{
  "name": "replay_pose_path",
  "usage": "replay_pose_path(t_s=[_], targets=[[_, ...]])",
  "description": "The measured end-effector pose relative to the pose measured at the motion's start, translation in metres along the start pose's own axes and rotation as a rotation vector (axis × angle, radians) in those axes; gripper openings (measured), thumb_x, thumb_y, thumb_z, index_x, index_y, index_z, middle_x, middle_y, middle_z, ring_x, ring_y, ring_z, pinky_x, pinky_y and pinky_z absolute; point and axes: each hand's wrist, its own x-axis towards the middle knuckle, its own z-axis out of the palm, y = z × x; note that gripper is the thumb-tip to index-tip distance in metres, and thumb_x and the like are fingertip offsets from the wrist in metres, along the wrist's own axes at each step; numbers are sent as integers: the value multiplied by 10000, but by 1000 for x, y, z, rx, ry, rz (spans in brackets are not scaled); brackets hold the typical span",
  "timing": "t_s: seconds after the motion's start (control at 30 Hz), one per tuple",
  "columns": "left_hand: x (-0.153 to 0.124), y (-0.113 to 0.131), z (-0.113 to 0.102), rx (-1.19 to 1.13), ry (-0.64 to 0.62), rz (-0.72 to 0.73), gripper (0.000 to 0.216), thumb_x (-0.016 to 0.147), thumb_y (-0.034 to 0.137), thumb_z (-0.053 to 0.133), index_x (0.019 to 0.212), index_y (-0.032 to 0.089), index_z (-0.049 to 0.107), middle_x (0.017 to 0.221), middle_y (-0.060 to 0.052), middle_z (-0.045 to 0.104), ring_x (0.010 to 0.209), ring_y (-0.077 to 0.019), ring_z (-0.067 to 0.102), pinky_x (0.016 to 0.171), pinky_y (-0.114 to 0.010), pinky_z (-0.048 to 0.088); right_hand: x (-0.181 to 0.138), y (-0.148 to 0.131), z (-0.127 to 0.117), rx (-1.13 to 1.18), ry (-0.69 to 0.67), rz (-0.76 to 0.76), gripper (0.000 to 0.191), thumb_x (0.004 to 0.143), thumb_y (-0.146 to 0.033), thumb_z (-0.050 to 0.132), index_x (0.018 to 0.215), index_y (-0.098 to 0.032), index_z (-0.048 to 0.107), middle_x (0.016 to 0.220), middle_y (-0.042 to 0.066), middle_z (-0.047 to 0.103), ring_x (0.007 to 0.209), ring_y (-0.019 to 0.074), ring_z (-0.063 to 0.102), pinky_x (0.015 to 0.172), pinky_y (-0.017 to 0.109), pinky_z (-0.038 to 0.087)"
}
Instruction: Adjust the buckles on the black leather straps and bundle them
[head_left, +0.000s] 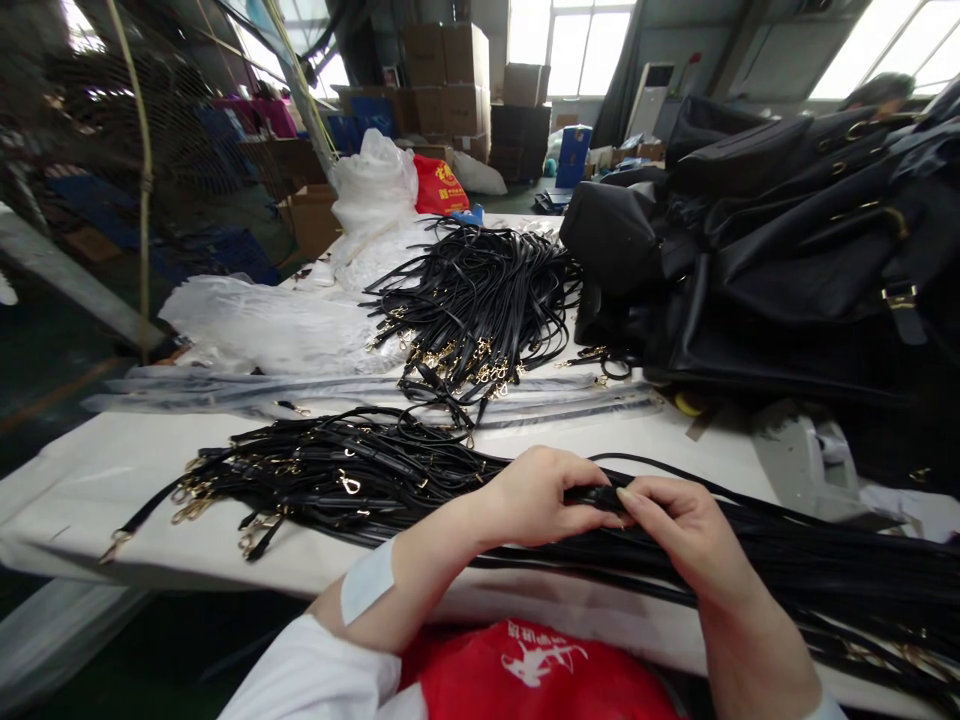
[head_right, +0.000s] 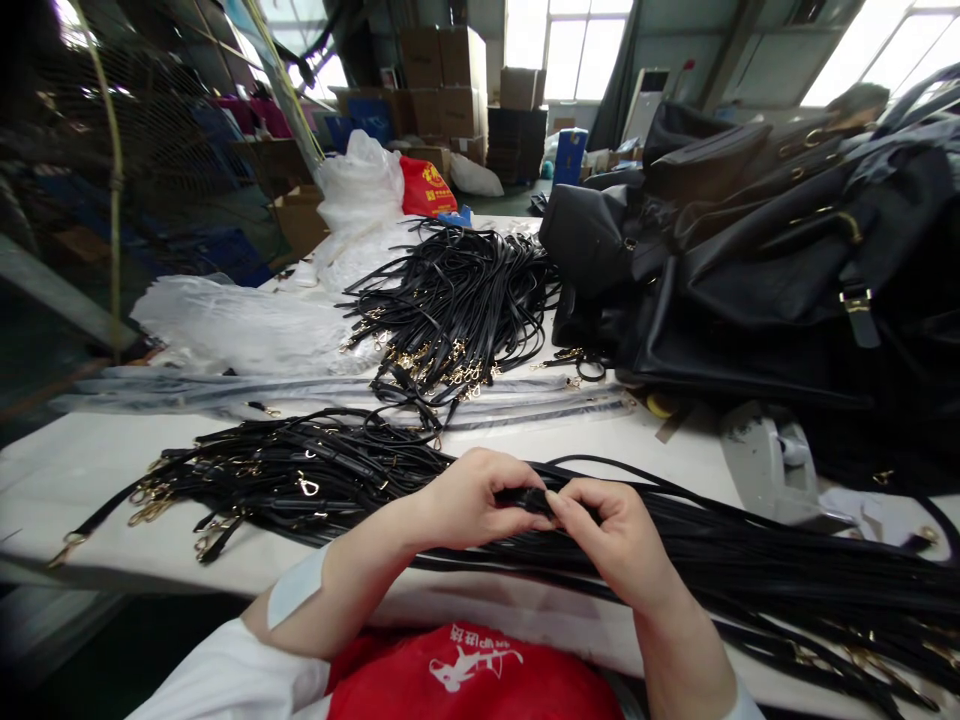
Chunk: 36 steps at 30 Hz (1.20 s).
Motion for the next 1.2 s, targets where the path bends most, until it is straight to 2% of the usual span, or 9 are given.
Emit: replay_pose_path(t_s=[0.13, 0.33, 0.43, 0.53, 0.77, 1.0, 1.2], targets=[[-1, 1, -4, -67, 89, 7, 234, 851, 339, 735, 948, 129, 769, 780, -41, 747, 681, -133, 628, 637, -213, 431, -1, 1, -3, 9, 17, 27, 398, 903, -474, 622, 630, -186, 647, 577, -3, 574, 568, 139, 504, 548, 246, 396], [-4, 3, -9, -149, 61, 26, 273, 801, 335, 785, 1000, 150, 757, 885, -49, 764, 776, -150, 669, 730, -223, 477, 0, -3, -6, -20, -39, 20, 403, 908, -473, 612, 628, -183, 642, 605, 10, 613, 601, 149, 538, 574, 249, 409], [-5, 0, -5, -197, 111, -73, 337, 731, 337, 846, 983, 138, 743, 824, -34, 749, 709, -136, 645, 663, -213, 471, -1, -4, -9, -48, -74, 21, 426, 921, -471, 590, 612, -180, 624, 587, 8, 586, 586, 142, 511, 566, 250, 396], [-5, -2, -1, -184, 130, -134, 304, 695, 346, 872, 891, 148, 750, 766, -9, 742, 654, -118, 622, 610, -200, 440, -2, -1, -11, -31, -77, 40, 443, 906, -474, 601, 575, -180, 578, 554, -2, 544, 552, 130, 466, 535, 248, 372], [-2, 1, 8, -217, 101, -95, 244, 743, 328, 839, 926, 175, 789, 822, -21, 780, 711, -140, 680, 663, -202, 478, -3, 7, -11, 72, -79, 57, 457, 878, -489, 622, 549, -179, 558, 538, 0, 549, 541, 132, 465, 529, 250, 370], [-1, -2, 20, -209, 225, -108, 246, 745, 331, 841, 927, 172, 791, 868, -46, 792, 739, -158, 706, 708, -221, 516, -1, 10, -10, 85, -89, 54, 476, 878, -513, 615, 546, -182, 535, 532, -9, 525, 531, 123, 431, 523, 249, 345], [-1, -4, 24, -189, 209, -110, 243, 746, 331, 839, 924, 172, 790, 874, -46, 793, 744, -163, 714, 719, -231, 529, 0, 7, -9, 93, -152, 62, 480, 894, -536, 597, 576, -178, 555, 554, -12, 516, 549, 125, 432, 533, 249, 349]])
